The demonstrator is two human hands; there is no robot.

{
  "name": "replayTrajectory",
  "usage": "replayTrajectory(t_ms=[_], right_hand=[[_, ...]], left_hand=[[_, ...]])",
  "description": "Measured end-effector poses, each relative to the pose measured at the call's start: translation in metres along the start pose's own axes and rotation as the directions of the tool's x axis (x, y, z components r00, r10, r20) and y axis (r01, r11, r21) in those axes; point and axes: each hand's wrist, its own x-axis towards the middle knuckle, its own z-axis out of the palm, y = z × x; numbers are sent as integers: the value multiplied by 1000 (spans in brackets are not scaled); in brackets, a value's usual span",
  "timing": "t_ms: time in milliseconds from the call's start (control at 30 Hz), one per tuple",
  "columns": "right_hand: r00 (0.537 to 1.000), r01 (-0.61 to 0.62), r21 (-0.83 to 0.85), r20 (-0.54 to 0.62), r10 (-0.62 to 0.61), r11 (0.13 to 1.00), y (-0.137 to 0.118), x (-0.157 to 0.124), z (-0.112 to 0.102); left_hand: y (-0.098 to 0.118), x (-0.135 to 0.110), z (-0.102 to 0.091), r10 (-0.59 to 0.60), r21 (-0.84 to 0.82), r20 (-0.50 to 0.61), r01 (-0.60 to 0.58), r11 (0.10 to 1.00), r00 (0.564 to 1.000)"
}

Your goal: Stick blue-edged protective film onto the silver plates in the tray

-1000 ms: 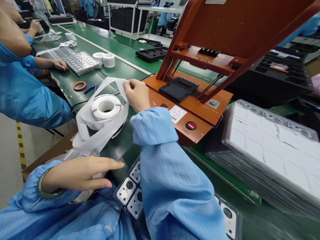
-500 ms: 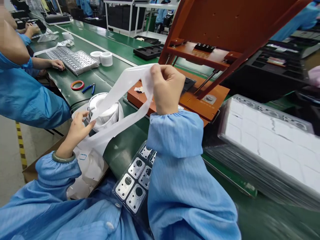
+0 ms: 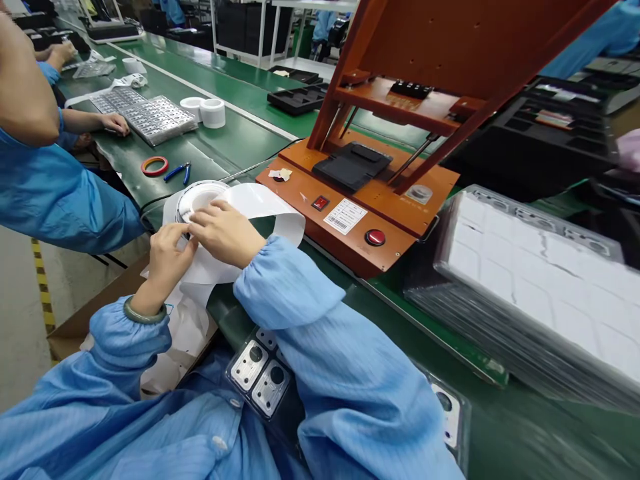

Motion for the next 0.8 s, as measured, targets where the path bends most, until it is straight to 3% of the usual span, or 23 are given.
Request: replayTrajectory(t_ms=[133, 400, 633, 733, 800], right_hand=[[989, 65, -58, 137, -56, 996, 3, 2, 21], [991, 125, -115, 69, -118, 985, -4, 1, 23], [999, -33, -23, 33, 34, 999, -10, 11, 35], [978, -206, -28, 8, 207, 978, -6, 15, 35], [927, -375, -15, -17, 375, 927, 0, 16, 33]], left_hand=[[-2, -10, -1, -10, -59, -45, 7, 998, 999], [-3, -23, 3, 52, -14, -224, -56, 998, 973], [-7, -19, 4, 88, -8, -288, -94, 996, 954], [-6, -20, 7, 137, -9, -322, -147, 989, 937], [-6, -20, 8, 137, -5, -330, -147, 989, 934]])
